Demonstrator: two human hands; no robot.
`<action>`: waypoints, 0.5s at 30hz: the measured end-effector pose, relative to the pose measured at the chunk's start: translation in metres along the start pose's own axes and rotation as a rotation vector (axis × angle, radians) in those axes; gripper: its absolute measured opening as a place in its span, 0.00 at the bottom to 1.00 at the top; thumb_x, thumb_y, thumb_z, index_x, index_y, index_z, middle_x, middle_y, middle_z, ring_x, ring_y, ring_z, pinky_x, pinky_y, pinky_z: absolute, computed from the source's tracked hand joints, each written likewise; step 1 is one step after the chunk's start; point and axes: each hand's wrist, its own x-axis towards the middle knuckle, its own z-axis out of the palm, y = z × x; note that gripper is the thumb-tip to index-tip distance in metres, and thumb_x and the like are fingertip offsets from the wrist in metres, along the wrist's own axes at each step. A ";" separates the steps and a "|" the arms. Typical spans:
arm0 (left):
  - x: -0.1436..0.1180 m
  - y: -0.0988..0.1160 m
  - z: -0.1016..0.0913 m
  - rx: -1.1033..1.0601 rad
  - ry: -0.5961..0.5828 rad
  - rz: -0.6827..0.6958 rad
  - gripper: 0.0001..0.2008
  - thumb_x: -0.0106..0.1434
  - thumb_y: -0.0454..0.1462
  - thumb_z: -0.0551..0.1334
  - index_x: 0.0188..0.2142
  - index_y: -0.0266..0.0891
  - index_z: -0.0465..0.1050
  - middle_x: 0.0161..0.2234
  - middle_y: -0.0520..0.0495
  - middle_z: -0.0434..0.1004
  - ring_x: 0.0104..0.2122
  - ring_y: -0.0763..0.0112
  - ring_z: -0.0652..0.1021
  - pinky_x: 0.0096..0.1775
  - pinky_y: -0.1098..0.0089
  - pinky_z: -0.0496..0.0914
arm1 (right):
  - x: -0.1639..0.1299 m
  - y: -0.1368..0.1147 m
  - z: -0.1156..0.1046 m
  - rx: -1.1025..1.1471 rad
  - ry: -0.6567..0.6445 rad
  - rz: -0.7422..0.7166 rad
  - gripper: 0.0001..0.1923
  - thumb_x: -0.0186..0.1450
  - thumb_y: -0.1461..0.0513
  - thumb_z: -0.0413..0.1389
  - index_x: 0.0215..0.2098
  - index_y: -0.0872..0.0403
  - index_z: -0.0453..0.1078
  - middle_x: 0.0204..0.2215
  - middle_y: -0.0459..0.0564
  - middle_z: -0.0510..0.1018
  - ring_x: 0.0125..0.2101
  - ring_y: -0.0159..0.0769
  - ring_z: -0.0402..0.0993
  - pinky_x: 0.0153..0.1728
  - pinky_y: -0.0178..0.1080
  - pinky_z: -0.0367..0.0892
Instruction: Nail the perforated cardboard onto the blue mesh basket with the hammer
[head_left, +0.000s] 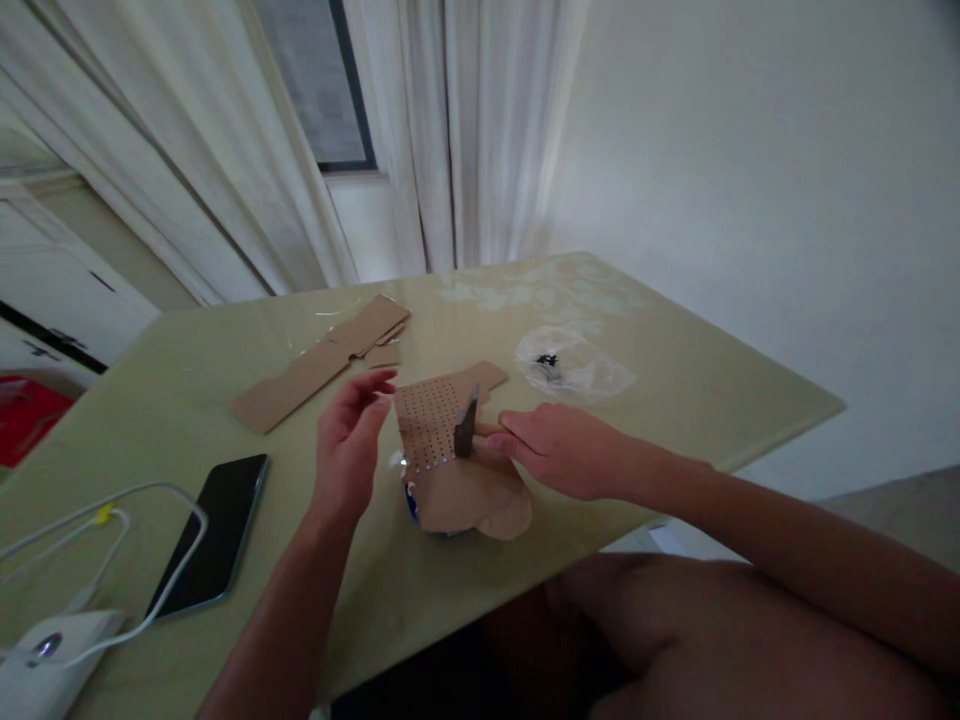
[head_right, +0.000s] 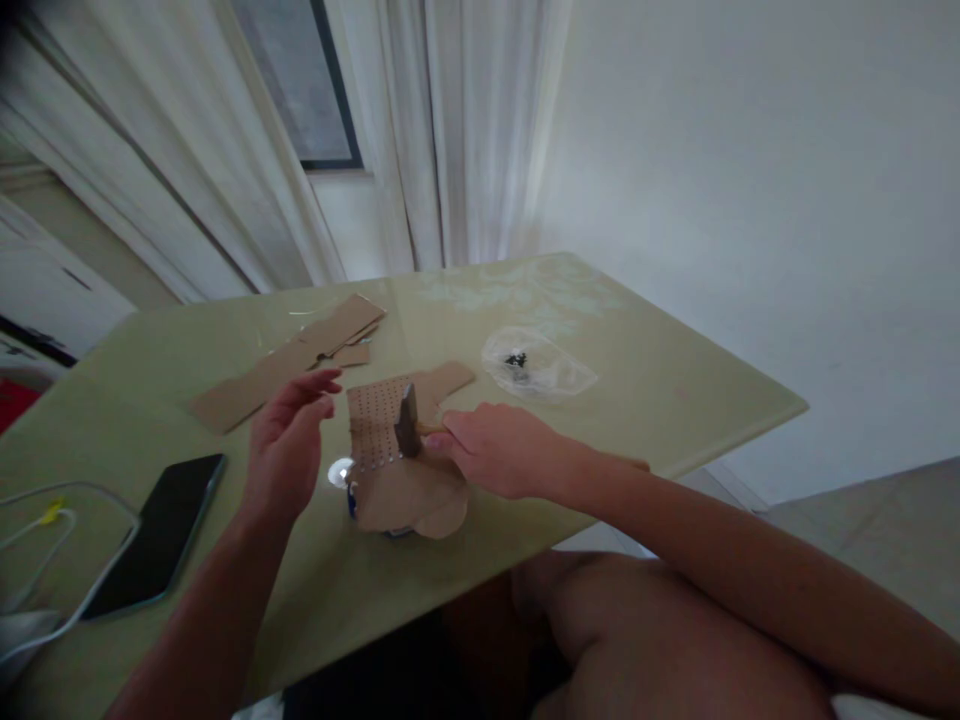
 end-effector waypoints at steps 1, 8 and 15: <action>-0.001 -0.004 -0.001 0.010 0.105 -0.037 0.14 0.68 0.38 0.65 0.52 0.43 0.80 0.47 0.46 0.80 0.44 0.65 0.77 0.45 0.67 0.71 | 0.001 0.000 0.001 -0.003 -0.004 -0.003 0.25 0.84 0.50 0.44 0.47 0.54 0.79 0.36 0.57 0.86 0.35 0.45 0.80 0.32 0.42 0.57; -0.037 -0.030 0.012 -0.162 -0.058 -0.367 0.30 0.68 0.51 0.69 0.64 0.42 0.71 0.63 0.38 0.77 0.57 0.54 0.79 0.56 0.59 0.74 | 0.004 0.001 -0.002 0.024 -0.035 0.007 0.24 0.83 0.51 0.45 0.42 0.54 0.77 0.33 0.56 0.83 0.33 0.43 0.77 0.32 0.42 0.55; -0.043 -0.028 0.022 -0.286 -0.173 -0.431 0.28 0.65 0.53 0.73 0.57 0.39 0.77 0.54 0.39 0.85 0.53 0.50 0.83 0.53 0.59 0.76 | 0.005 0.004 -0.001 0.073 -0.043 -0.040 0.22 0.83 0.52 0.46 0.41 0.54 0.75 0.29 0.52 0.80 0.30 0.39 0.73 0.31 0.41 0.53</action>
